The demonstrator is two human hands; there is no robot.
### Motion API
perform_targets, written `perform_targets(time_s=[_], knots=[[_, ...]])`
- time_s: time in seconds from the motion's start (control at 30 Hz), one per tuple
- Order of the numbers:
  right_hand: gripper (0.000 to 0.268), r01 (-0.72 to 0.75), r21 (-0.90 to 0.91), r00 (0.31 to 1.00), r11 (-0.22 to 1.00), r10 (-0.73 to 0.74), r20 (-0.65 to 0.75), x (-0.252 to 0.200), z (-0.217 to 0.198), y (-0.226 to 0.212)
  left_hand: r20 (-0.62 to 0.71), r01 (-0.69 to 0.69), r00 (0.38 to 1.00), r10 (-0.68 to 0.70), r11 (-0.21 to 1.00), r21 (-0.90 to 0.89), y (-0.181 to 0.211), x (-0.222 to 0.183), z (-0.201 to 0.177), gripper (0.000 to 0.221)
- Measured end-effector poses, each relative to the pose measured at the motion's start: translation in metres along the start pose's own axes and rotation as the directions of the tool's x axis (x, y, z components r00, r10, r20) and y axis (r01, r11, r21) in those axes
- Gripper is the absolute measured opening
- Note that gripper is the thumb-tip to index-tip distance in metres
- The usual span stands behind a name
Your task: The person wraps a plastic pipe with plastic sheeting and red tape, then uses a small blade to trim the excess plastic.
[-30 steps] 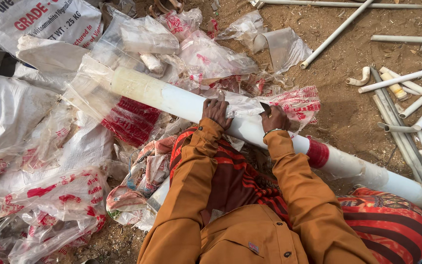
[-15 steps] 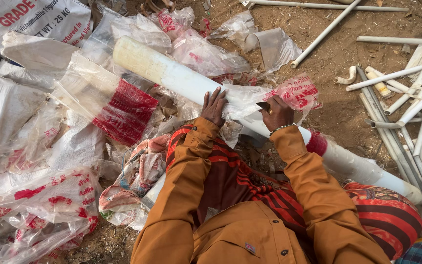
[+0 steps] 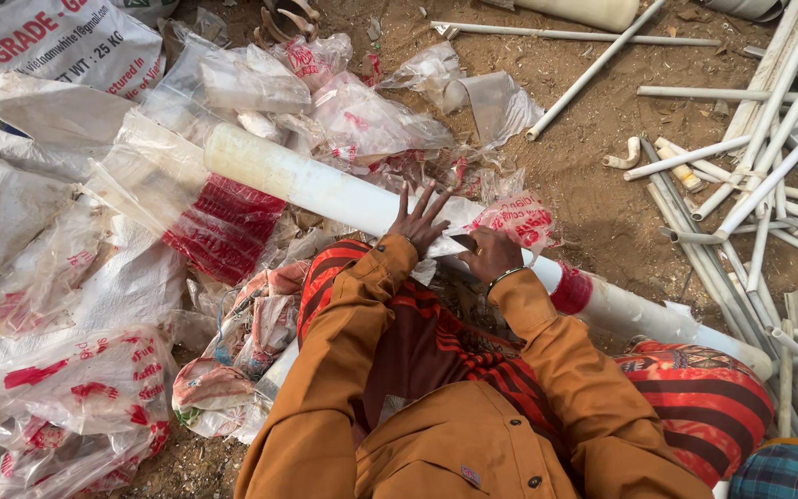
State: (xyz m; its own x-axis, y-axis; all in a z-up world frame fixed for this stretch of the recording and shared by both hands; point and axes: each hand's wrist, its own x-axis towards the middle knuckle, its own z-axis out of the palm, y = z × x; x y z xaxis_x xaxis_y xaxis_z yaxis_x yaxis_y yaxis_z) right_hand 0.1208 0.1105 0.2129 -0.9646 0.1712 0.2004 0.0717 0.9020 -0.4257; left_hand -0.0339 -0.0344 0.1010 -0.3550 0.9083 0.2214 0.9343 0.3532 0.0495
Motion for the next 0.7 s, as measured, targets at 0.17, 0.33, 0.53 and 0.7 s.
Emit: perform_targets(time_s=[0.17, 0.33, 0.53, 0.7], knots=[[0.031, -0.005, 0.175, 0.950, 0.984, 0.059, -0.306, -0.035, 0.005, -0.006, 0.042, -0.091, 0.994, 0.101, 0.976, -0.198, -0.020, 0.018, 0.051, 0.041], [0.035, -0.089, 0.312, 0.871, 0.946, 0.226, -0.437, -0.085, 0.036, -0.011, 0.082, -0.009, 0.996, 0.032, 0.962, -0.272, -0.012, 0.022, 0.056, 0.035], [0.046, -0.030, 0.004, 0.863, 1.000, 0.028, -0.505, -0.078, 0.041, -0.013, 0.220, 0.256, 0.959, -0.178, 0.875, -0.411, -0.001, 0.024, 0.026, 0.032], [0.094, -0.145, -0.003, 0.917, 0.989, 0.134, -0.375, -0.029, 0.013, -0.012, 0.184, 0.243, 0.966, -0.183, 0.886, -0.395, -0.002, 0.042, 0.003, 0.028]])
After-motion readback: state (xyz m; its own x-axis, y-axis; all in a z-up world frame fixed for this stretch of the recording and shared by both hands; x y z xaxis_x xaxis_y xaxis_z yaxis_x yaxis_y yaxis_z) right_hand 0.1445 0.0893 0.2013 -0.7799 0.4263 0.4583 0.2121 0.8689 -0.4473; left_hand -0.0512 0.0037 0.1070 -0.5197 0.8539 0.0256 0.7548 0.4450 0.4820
